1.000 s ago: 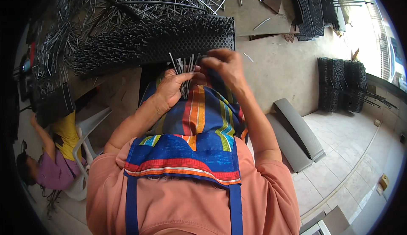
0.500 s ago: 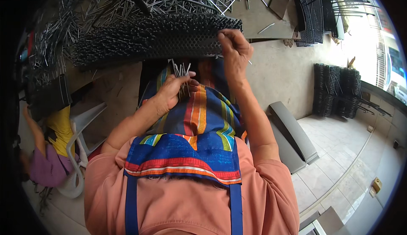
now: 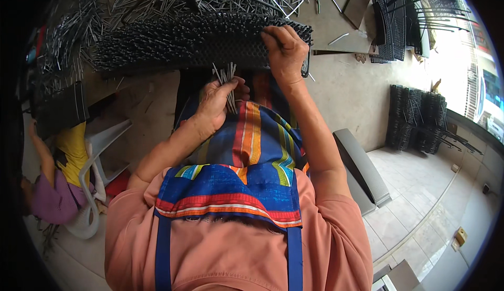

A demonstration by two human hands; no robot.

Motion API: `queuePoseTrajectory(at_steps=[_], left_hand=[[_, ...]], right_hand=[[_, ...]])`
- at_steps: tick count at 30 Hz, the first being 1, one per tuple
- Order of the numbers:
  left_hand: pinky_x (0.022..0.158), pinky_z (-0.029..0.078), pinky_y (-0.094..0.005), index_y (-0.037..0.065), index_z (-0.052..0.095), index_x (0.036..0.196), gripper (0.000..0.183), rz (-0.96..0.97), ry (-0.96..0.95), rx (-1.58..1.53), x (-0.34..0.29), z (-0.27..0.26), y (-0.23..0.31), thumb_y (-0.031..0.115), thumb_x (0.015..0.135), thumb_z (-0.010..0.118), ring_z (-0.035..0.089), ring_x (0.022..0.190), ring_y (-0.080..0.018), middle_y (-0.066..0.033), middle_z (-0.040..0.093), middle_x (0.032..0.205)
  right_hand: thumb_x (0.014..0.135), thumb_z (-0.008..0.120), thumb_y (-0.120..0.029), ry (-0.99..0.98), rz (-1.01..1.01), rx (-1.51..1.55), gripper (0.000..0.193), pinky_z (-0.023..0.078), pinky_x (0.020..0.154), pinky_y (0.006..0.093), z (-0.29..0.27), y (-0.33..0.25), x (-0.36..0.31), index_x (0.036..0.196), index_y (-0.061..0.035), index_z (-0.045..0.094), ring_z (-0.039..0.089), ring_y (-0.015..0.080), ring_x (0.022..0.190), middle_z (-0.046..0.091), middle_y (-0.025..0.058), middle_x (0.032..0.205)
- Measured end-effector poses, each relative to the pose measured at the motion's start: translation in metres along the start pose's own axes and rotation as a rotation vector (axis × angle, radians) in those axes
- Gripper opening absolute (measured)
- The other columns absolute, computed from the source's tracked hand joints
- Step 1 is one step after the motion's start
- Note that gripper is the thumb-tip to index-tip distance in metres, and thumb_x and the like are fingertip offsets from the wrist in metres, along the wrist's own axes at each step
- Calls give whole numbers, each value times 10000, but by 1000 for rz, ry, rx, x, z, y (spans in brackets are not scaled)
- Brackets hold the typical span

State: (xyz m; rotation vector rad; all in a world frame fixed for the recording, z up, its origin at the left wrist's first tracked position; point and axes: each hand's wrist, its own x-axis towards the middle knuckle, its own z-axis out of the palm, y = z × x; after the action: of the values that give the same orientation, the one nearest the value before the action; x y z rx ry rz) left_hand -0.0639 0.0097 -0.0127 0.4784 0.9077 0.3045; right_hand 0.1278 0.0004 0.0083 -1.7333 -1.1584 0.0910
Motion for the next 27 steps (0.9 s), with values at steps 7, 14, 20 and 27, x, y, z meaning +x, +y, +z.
queuePoseTrajectory(at_steps=[7, 14, 20, 27], left_hand=[[615, 545, -298, 39, 686, 989, 178, 19, 30, -46, 4, -5, 3, 143, 928, 556, 669, 679, -169, -78, 696, 807], [743, 566, -320, -7, 670, 1018, 222, -28, -300, -7, -6, -6, 23, 139, 954, 515, 694, 757, -208, -120, 708, 863], [751, 582, -322, -39, 658, 1014, 231, 3, -380, 80, -9, -17, 32, 116, 958, 497, 704, 789, -217, -155, 709, 924], [662, 599, -319, -24, 650, 1051, 223, 48, -246, 18, -10, -30, 26, 130, 960, 518, 703, 748, -205, -130, 708, 909]], right_hand=[[769, 711, -39, -126, -45, -253, 109, 479, 597, 265, -1, -7, -3, 876, -54, 712, 631, 165, 636, 632, 74, 732], [803, 706, -57, -493, 759, 410, 71, 469, 545, 244, -1, -42, -34, 804, 11, 685, 590, 83, 614, 654, 26, 699], [849, 685, -60, -483, 1042, 791, 74, 421, 457, 215, 4, -50, -32, 813, 3, 672, 544, 57, 549, 621, 15, 650], [860, 655, -12, -473, 1062, 870, 53, 389, 430, 248, 15, -44, -33, 811, -3, 637, 485, 82, 502, 540, 9, 608]])
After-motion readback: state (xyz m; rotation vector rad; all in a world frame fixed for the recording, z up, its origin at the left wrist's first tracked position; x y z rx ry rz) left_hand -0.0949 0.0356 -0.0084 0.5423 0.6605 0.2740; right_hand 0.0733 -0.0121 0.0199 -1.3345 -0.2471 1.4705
